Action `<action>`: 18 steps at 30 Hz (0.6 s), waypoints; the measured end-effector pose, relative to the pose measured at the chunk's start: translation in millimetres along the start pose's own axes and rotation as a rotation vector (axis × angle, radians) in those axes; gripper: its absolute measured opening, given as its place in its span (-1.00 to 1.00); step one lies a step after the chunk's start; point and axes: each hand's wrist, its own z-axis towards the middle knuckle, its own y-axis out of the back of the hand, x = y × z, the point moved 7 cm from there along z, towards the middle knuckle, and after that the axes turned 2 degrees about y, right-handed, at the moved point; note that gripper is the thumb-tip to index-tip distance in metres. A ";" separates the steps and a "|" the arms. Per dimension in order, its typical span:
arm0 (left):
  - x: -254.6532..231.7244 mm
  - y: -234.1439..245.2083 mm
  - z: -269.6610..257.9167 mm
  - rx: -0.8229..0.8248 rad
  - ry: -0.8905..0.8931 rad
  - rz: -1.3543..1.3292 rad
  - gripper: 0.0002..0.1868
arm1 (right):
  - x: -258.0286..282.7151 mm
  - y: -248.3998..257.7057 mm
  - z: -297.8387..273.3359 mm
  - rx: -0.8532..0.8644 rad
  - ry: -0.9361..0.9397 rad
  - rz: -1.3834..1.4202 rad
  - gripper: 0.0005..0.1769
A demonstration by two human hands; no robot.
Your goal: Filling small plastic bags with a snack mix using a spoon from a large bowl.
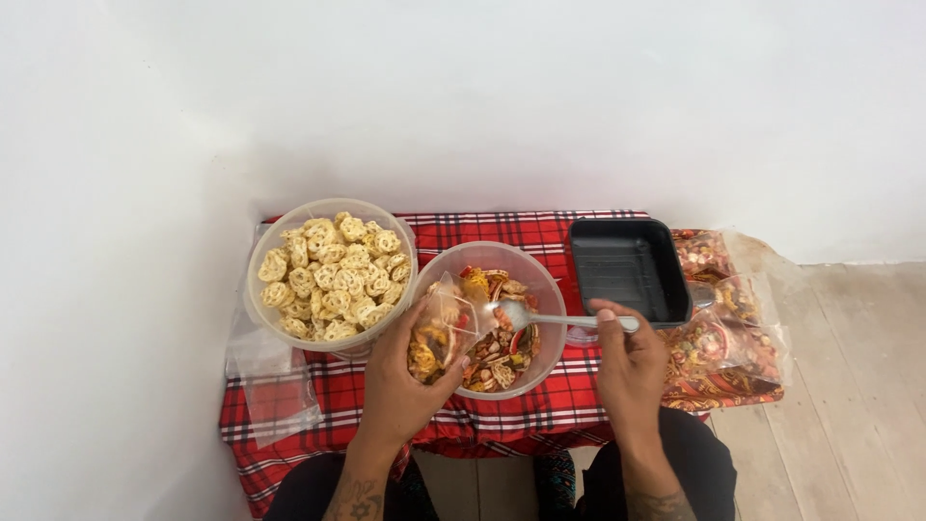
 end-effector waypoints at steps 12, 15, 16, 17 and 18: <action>9.9 -9.2 -4.0 0.021 -0.109 0.176 -0.02 | 47.4 19.0 5.9 0.007 -0.008 -0.009 -0.78; 8.4 -11.0 -3.5 -0.004 -0.191 0.183 0.01 | 53.7 -21.1 -5.0 0.437 0.342 0.041 -0.79; 6.8 -9.0 -3.8 -0.009 -0.186 0.183 0.01 | 50.6 -24.6 -4.1 0.444 0.343 0.040 -0.79; 6.3 -6.3 -3.5 -0.012 -0.160 0.153 -0.01 | 47.6 -29.0 -3.5 0.466 0.342 0.045 -0.79; 5.5 -3.9 -3.2 -0.016 -0.135 0.123 -0.04 | 44.7 -33.1 -2.8 0.488 0.341 0.050 -0.77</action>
